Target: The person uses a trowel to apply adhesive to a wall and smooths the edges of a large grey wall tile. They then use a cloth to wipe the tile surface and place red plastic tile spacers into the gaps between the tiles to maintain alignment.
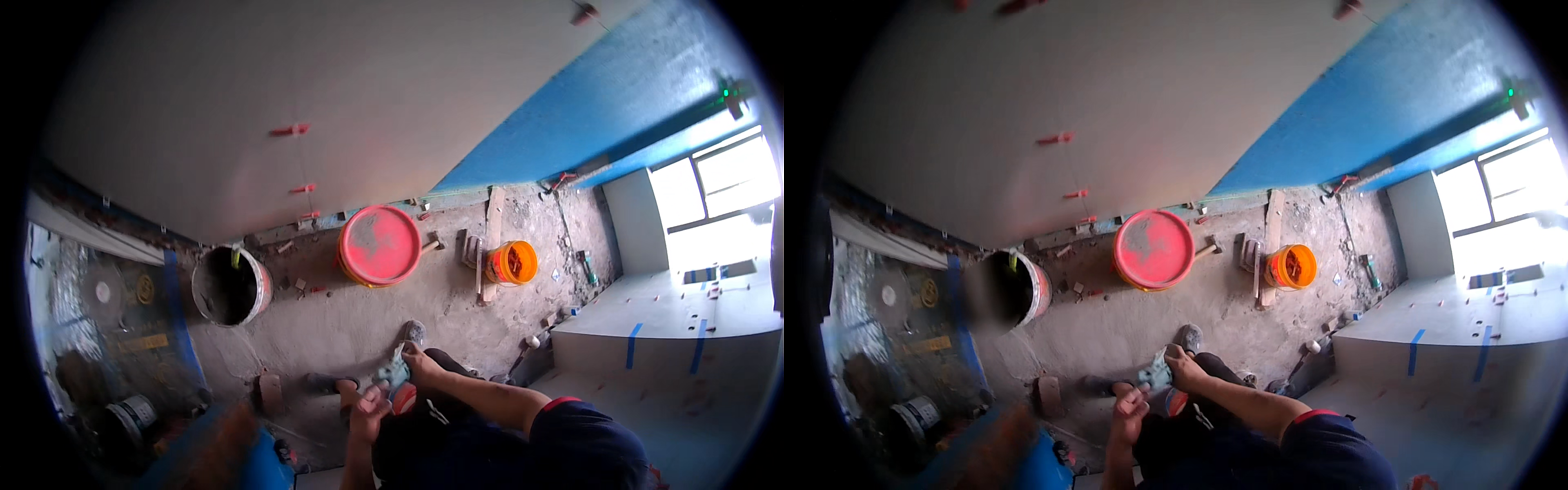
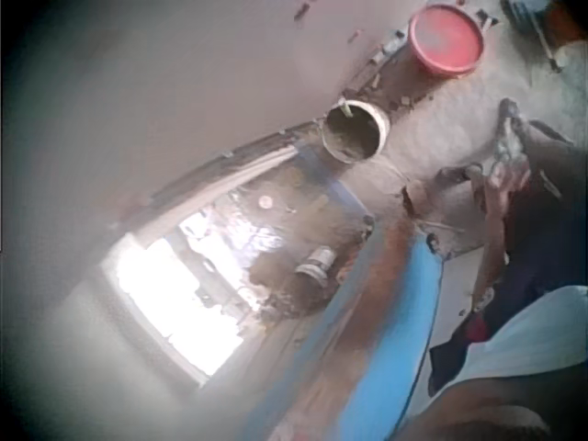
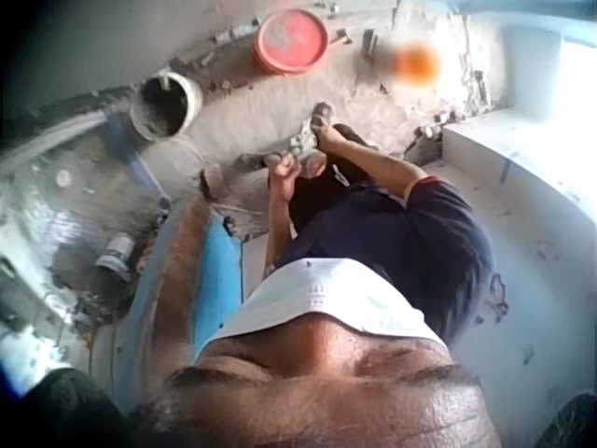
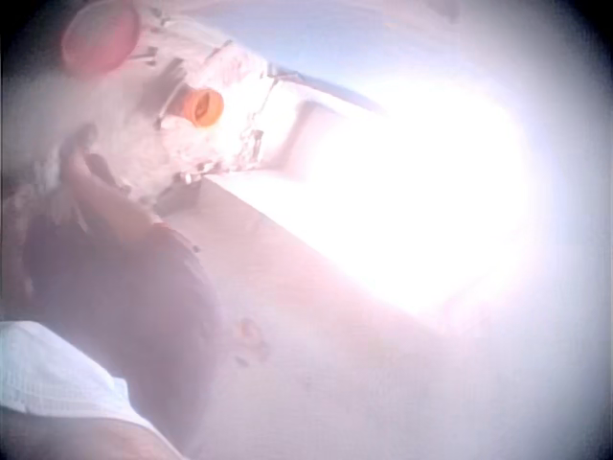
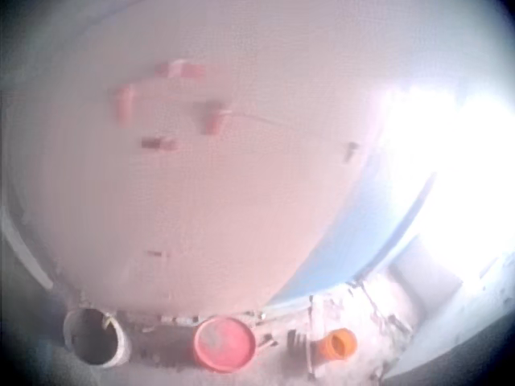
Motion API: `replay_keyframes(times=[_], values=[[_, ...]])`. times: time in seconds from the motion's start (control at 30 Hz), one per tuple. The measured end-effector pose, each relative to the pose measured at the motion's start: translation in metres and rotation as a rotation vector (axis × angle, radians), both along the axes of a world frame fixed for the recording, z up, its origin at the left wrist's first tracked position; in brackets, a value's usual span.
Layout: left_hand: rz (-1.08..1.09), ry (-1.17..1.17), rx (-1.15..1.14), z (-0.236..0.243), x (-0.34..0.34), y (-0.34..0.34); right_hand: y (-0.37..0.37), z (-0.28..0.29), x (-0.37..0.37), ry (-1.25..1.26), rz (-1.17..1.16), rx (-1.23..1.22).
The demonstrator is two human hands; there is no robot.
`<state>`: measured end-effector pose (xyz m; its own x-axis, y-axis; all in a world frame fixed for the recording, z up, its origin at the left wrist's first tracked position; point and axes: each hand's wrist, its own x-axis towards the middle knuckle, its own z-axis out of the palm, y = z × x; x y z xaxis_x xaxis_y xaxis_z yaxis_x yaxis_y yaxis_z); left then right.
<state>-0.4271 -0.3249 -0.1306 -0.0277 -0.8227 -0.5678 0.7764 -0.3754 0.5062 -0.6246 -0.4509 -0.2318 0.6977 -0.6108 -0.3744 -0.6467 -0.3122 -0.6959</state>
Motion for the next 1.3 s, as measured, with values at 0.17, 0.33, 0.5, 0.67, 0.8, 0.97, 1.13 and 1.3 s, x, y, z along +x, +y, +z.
replay_keyframes(times=[0.17, 0.33, 0.5, 0.67, 0.8, 0.97, 1.13, 1.3], values=[[0.072, -0.228, 0.202, 0.009, -0.06, -0.085, -0.08, 0.118, -0.034, -0.179, -0.268, 0.171], [0.057, 0.143, 0.184, 0.041, -0.107, -0.169, -0.117, 0.199, -0.065, -0.053, 0.052, 0.192], [0.27, 0.304, -0.029, 0.034, -0.124, -0.23, -0.173, 0.286, -0.121, -0.589, -0.51, 0.26], [-0.019, 0.453, -0.032, 0.066, -0.161, -0.296, -0.196, 0.229, -0.12, -0.581, -0.297, -0.252], [-0.018, 0.156, -0.06, 0.139, -0.154, -0.354, -0.233, 0.303, -0.115, -0.503, -0.475, -0.625], [-0.071, -0.611, -0.482, 0.282, -0.077, -0.443, -0.399, 0.346, -0.143, -0.998, -0.612, -0.191], [0.349, -1.67, -0.734, 0.449, 0.067, -0.458, -0.517, 0.596, -0.13, -0.725, -0.619, -1.616], [1.056, -2.215, -0.592, 0.659, 0.193, -0.514, -0.608, 0.837, -0.028, -0.824, -0.362, -1.925]])
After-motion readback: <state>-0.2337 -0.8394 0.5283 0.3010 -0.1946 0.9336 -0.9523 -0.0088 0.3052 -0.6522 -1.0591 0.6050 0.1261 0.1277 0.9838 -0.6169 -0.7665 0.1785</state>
